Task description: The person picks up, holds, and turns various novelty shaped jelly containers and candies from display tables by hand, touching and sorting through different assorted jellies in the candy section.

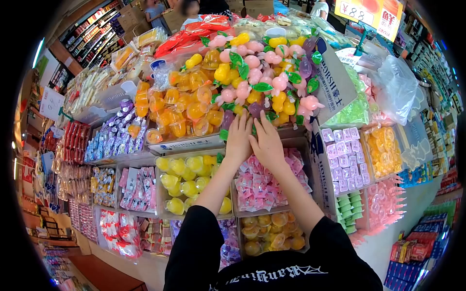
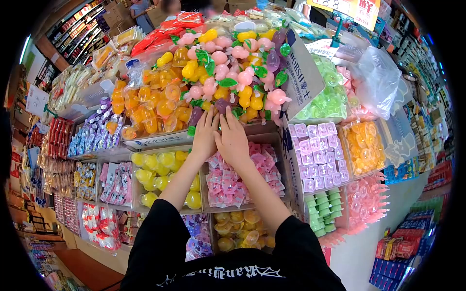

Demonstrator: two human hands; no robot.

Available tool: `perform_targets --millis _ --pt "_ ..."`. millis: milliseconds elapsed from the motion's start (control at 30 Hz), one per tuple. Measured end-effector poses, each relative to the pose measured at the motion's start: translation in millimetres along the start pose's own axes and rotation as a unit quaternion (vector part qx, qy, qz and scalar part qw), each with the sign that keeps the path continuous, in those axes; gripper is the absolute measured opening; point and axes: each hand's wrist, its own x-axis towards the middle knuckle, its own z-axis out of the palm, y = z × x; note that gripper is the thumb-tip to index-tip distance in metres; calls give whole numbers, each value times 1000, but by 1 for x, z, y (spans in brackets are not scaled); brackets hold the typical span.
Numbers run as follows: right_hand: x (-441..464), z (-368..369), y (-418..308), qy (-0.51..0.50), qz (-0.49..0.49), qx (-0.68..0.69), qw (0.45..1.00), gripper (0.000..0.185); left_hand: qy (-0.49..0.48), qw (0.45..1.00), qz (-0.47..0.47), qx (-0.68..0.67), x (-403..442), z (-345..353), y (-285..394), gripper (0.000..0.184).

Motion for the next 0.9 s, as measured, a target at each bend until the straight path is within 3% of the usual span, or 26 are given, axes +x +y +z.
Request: perform_targets --millis 167,400,600,800,900 --pt "2 7 1 -11 -38 -140 989 61 5 1000 -4 28 -2 2 0 61" --pt "11 6 3 7 -37 -145 989 64 -1 998 -49 -28 -2 -4 7 69" --pt "27 -1 4 -92 -19 -165 982 61 -17 999 -34 -11 -3 -1 2 73" --pt "22 17 17 -60 -59 -219 972 64 -10 999 -16 -27 -3 -3 1 73" --pt "5 22 24 7 -111 -245 963 64 -15 999 -17 -23 -4 -3 1 75"
